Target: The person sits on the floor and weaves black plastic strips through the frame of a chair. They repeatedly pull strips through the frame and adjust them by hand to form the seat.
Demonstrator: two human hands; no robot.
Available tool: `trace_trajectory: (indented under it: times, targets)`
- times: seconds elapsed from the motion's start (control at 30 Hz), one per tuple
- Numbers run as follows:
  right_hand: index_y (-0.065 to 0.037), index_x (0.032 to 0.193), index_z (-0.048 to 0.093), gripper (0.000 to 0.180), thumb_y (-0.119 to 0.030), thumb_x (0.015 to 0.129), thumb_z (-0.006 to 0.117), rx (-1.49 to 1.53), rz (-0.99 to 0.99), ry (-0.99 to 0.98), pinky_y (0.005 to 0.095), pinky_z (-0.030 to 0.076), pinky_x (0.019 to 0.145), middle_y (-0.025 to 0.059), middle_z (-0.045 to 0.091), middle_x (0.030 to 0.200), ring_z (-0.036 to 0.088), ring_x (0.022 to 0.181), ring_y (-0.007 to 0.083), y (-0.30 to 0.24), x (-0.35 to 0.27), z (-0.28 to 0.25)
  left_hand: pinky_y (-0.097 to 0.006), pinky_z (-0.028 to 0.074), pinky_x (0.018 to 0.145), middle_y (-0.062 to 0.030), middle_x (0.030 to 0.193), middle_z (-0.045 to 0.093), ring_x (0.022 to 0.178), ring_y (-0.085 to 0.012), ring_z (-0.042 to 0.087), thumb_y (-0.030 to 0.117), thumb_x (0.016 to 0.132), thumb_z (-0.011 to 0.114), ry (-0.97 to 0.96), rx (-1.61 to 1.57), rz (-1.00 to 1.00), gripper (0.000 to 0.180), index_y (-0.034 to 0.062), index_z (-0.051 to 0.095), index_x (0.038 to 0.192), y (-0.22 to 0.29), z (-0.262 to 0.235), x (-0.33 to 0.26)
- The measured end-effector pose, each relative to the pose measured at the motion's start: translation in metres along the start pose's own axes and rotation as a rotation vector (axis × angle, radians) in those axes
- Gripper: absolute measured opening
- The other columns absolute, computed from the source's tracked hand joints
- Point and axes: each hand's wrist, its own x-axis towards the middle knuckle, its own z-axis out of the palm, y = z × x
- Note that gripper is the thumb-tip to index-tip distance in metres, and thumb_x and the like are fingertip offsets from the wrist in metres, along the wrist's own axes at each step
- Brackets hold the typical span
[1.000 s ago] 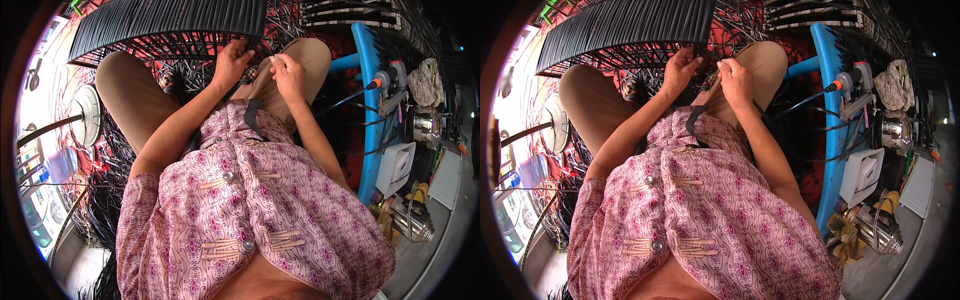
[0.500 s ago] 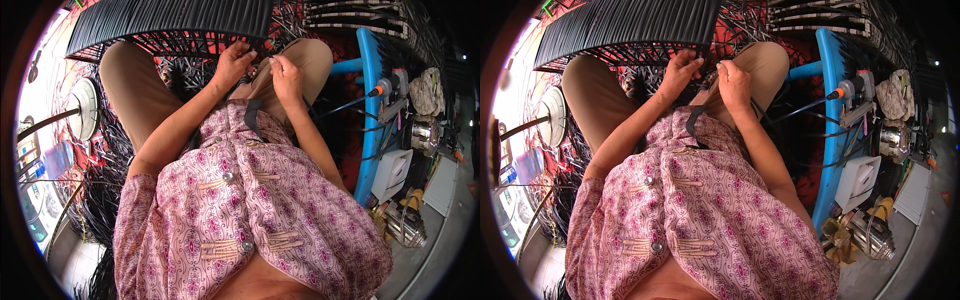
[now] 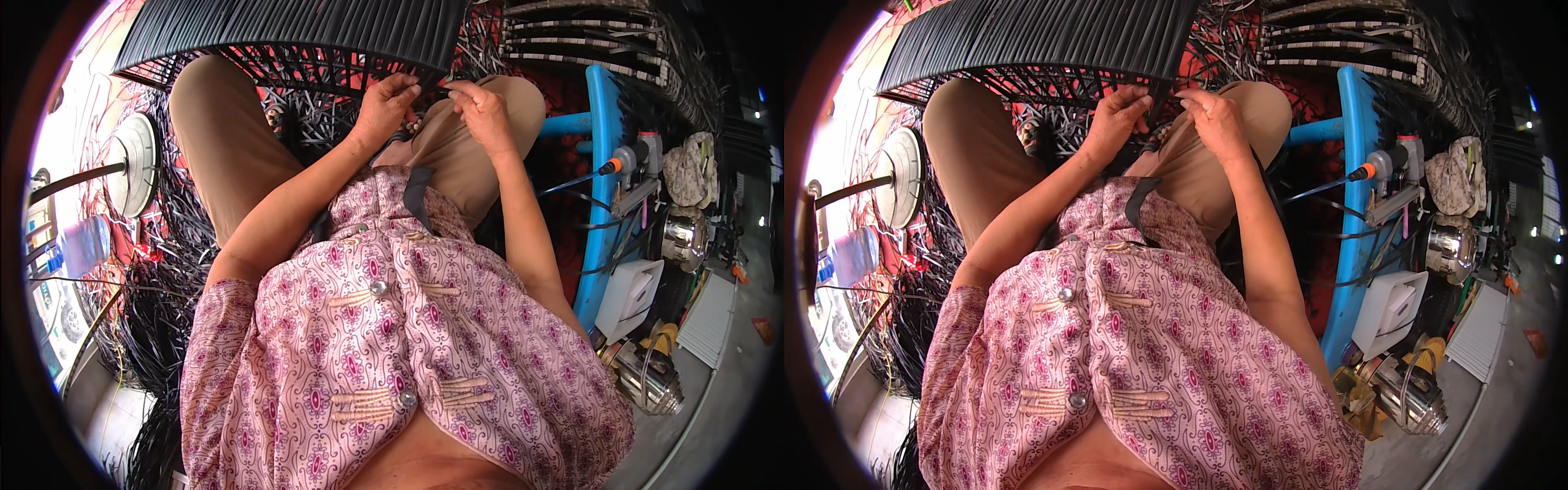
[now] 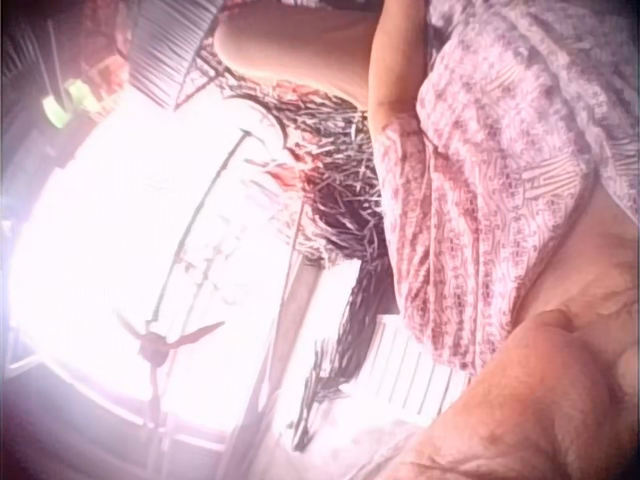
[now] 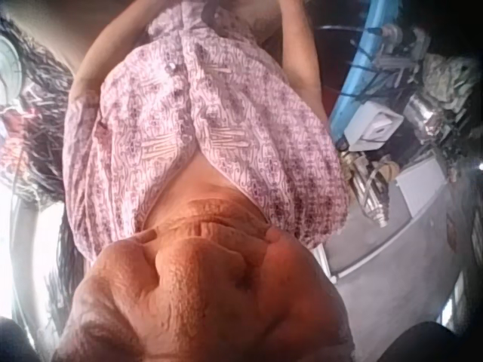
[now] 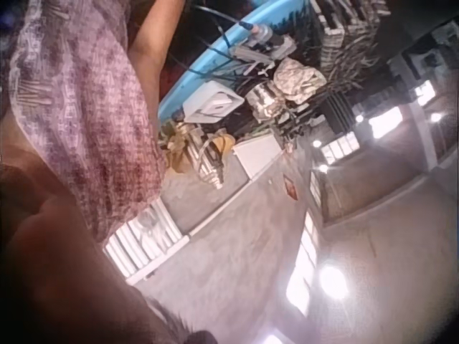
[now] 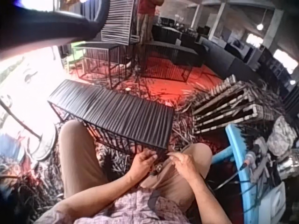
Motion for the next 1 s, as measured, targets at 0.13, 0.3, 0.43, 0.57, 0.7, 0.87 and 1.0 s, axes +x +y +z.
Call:
trace_trajectory:
  times: [0.13,0.3,0.43,0.57,0.7,0.87,1.0]
  targets:
    - [-0.009,0.113,0.078,0.02,-0.011,0.099,0.064,0.025,-0.116,-0.027,0.0253,0.05,0.057,0.0016,0.065,0.069,0.059,0.061,0.0073,0.0,0.008,0.001,-0.023,0.049,0.053,-0.0052,0.085,0.07,0.057,-0.0095,0.063,0.011,0.098,0.069,0.042,0.015,-0.044,0.023,-0.0046,0.068,0.115,0.005,0.004,0.0]
    - [-0.004,0.11,0.075,0.019,-0.013,0.097,0.064,-0.12,-0.089,-0.034,0.0324,0.054,0.063,0.0096,0.068,0.07,0.066,0.063,0.0179,-0.024,0.003,0.0,-0.022,0.051,0.059,-0.002,0.086,0.07,0.064,-0.0084,0.065,0.011,0.098,0.069,0.072,-0.02,-0.132,0.024,-0.0027,0.069,0.117,0.021,0.008,-0.008]
    - [-0.001,0.105,0.073,0.019,-0.014,0.095,0.065,-0.269,-0.11,0.021,0.0386,0.056,0.068,0.0169,0.071,0.072,0.072,0.069,0.028,-0.036,-0.001,0.008,-0.024,0.055,0.066,-0.0057,0.094,0.074,0.074,-0.0113,0.071,0.011,0.098,0.068,0.105,0.051,-0.048,0.024,-0.0031,0.07,0.118,0.023,0.012,-0.015]
    - [0.002,0.103,0.072,0.019,-0.014,0.095,0.065,-0.274,-0.1,0.044,0.0395,0.056,0.068,0.0184,0.072,0.074,0.074,0.07,0.029,-0.035,0.0,0.014,-0.025,0.057,0.068,-0.0085,0.094,0.076,0.081,-0.0115,0.072,0.009,0.093,0.074,0.166,-0.026,-0.044,0.028,-0.0055,0.071,0.116,0.025,0.01,-0.019]
    - [0.004,0.104,0.071,0.021,-0.014,0.095,0.065,-0.265,-0.052,0.04,0.039,0.057,0.067,0.0193,0.073,0.077,0.074,0.068,0.0276,-0.037,0.001,0.018,-0.024,0.054,0.067,-0.005,0.086,0.074,0.073,-0.0091,0.066,0.011,0.09,0.078,0.196,-0.021,0.028,0.019,-0.0031,0.075,0.102,0.018,0.006,-0.012]
    - [0.004,0.108,0.073,0.023,-0.015,0.096,0.066,-0.154,0.016,0.05,0.0343,0.055,0.061,0.0152,0.072,0.074,0.069,0.062,0.0199,-0.039,-0.005,0.017,-0.023,0.052,0.065,-0.0022,0.082,0.072,0.07,-0.0078,0.062,0.013,0.09,0.079,0.241,-0.041,0.078,0.016,-0.0021,0.075,0.095,0.01,0.008,-0.005]
    - [0.001,0.112,0.074,0.025,-0.017,0.096,0.067,-0.1,0.145,0.042,0.0305,0.051,0.056,0.0096,0.07,0.07,0.063,0.056,0.0142,-0.04,-0.012,0.007,-0.023,0.051,0.068,-0.0009,0.084,0.072,0.073,-0.0073,0.062,0.013,0.091,0.077,0.228,-0.121,0.029,0.015,-0.0012,0.075,0.096,0.01,0.005,-0.006]
